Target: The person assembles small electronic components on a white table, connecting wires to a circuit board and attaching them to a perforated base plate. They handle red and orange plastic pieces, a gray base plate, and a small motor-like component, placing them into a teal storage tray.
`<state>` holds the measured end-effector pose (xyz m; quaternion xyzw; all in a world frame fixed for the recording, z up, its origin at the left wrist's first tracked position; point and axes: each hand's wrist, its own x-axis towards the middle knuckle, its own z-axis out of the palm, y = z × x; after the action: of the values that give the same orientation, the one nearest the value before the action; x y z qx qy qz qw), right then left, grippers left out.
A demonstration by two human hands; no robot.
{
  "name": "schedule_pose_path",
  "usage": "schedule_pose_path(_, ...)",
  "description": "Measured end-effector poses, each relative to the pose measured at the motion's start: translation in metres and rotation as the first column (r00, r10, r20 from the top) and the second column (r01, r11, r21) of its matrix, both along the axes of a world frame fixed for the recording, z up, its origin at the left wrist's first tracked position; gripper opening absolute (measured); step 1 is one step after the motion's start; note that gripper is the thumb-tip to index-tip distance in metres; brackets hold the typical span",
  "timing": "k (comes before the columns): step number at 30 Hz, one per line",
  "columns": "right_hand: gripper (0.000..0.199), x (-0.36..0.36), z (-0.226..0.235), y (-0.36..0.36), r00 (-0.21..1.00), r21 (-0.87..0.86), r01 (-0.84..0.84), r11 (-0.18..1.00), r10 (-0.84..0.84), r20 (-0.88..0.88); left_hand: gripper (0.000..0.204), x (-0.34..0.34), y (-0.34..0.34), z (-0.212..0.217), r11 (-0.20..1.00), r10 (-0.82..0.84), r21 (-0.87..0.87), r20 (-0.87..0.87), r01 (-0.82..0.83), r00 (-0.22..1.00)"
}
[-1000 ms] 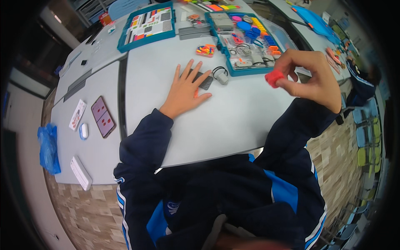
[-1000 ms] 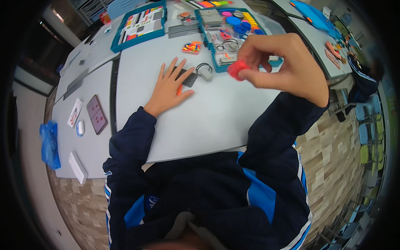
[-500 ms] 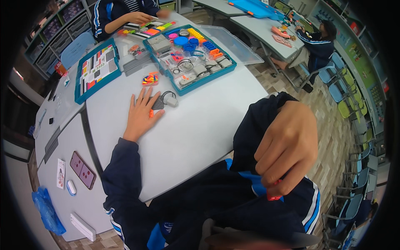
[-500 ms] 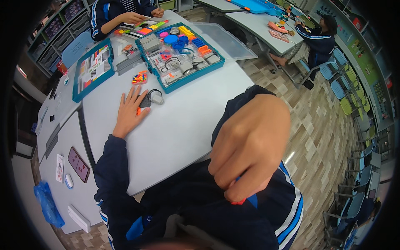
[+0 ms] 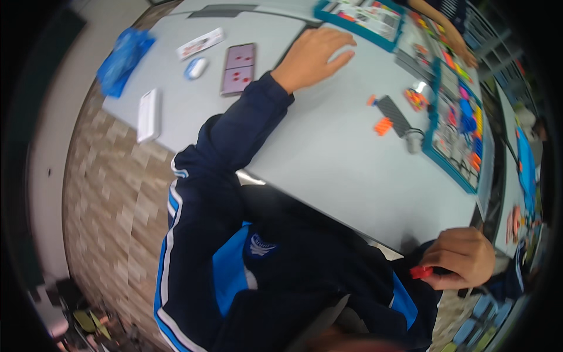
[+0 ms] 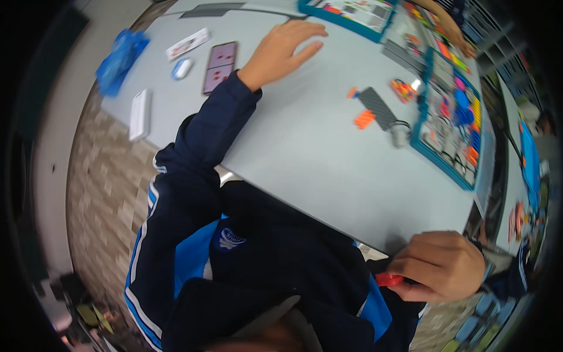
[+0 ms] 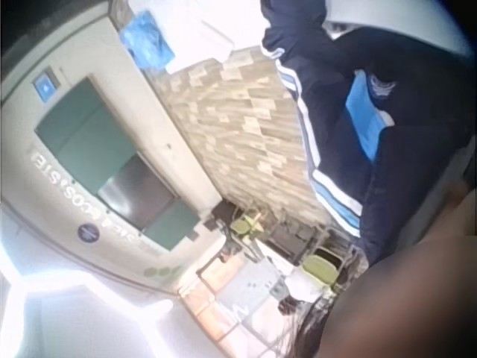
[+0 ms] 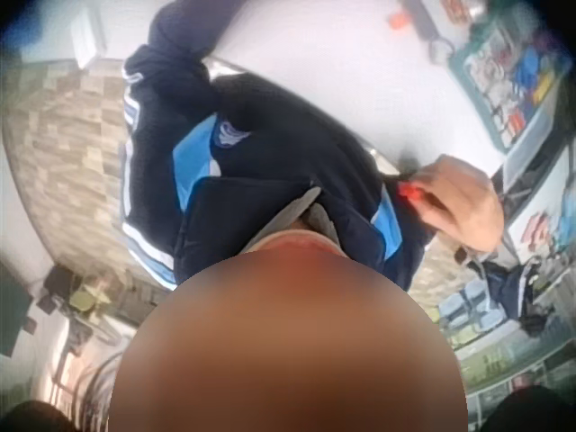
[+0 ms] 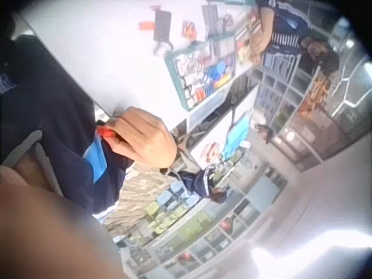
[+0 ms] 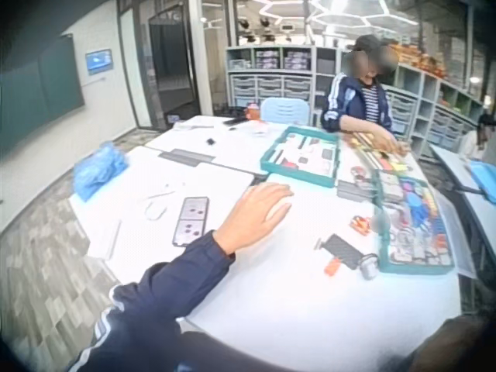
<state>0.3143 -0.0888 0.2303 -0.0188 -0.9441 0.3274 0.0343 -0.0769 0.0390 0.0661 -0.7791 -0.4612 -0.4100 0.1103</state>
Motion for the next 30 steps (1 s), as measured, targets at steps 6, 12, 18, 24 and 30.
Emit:
schedule_pose_path(6, 0.026, 0.007, -0.005, -0.003, 0.998, 0.003, 0.054, 0.999, -0.054, -0.011, 0.026, -0.145, -0.037, -0.018, 0.951, 0.295, -0.191, 0.318, -0.244, 0.901)
schedule_pose_path(12, 0.028, 0.002, -0.010, 0.006, 0.996, -0.032, 0.084, 0.996, -0.084, 0.003, 0.033, -0.193, -0.077, -0.049, 0.957, 0.272, -0.121, 0.071, -0.262, 0.960)
schedule_pose_path(18, 0.028, 0.004, -0.006, 0.008, 0.993, 0.001, 0.118, 0.993, -0.118, 0.023, 0.035, -0.198, -0.075, -0.054, 0.937, 0.324, -0.200, 0.207, -0.285, 0.923)
schedule_pose_path(24, 0.028, 0.010, -0.006, 0.005, 0.993, -0.008, 0.115, 0.993, -0.115, -0.007, 0.037, -0.208, -0.066, -0.063, 0.915, 0.401, -0.115, 0.143, -0.388, 0.905)
schedule_pose_path(30, 0.028, 0.009, -0.006, 0.005, 0.994, 0.014, 0.111, 0.994, -0.111, -0.002, 0.028, -0.205, -0.061, -0.071, 0.899, 0.422, -0.152, 0.045, -0.411, 0.906)
